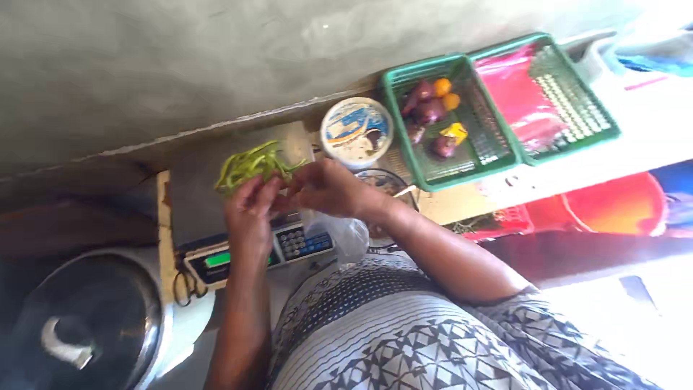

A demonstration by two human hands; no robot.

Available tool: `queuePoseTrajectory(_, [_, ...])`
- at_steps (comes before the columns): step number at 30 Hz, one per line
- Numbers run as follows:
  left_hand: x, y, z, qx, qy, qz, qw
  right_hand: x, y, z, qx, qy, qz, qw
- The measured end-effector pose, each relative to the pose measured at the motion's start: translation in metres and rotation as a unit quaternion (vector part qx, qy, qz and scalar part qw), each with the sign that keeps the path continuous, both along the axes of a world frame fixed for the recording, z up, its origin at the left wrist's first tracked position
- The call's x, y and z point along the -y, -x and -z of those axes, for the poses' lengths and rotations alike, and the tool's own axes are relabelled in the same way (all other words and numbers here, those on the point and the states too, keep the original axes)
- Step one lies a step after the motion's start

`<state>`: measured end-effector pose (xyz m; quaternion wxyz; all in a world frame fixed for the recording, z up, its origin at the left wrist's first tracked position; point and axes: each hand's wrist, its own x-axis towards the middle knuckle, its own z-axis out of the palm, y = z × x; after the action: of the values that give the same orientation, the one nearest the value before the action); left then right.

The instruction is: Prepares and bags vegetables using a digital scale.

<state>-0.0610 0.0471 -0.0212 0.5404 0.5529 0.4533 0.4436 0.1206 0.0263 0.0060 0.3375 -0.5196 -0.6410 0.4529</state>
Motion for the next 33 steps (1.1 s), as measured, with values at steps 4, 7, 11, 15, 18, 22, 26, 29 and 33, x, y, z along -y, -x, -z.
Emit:
queuePoseTrajectory(4, [0.007, -0.032, -0.003, 0.071, 0.044, 0.063, 0.995, 0.018, -0.038, -0.011, -0.049, -0.086, 0.055, 0.994])
queuePoseTrajectory(7, [0.024, -0.069, -0.002, 0.142, 0.108, 0.142, 0.974, 0.037, -0.057, -0.012, -0.101, -0.123, 0.092, 0.983])
queuePoseTrajectory(11, [0.042, -0.114, -0.006, 0.221, 0.213, 0.234, 0.923, 0.067, -0.083, -0.008, 0.019, -0.183, 0.193, 0.964])
queuePoseTrajectory(15, [0.064, -0.15, -0.011, 0.201, 0.253, 0.294, 0.9, 0.108, -0.114, -0.008, 0.104, -0.139, 0.248, 0.953])
queuePoseTrajectory(18, [0.078, -0.173, -0.012, 0.099, 0.224, 0.362, 0.899, 0.147, -0.138, -0.008, 0.129, -0.122, 0.233, 0.956])
queuePoseTrajectory(22, [0.091, -0.203, -0.006, 0.037, 0.199, 0.465, 0.862, 0.205, -0.191, -0.023, 0.138, -0.063, 0.233, 0.961])
queuePoseTrajectory(26, [0.112, -0.239, 0.001, -0.173, 0.102, 0.563, 0.802, 0.268, -0.258, -0.03, 0.166, -0.057, 0.385, 0.906])
queuePoseTrajectory(29, [0.136, -0.277, 0.029, -0.312, 0.052, 0.655, 0.686, 0.301, -0.294, -0.018, 0.041, -0.114, 0.472, 0.873])
queuePoseTrajectory(33, [0.17, -0.33, 0.067, -0.41, -0.067, 0.676, 0.609, 0.323, -0.304, -0.003, -0.102, -0.142, 0.512, 0.841])
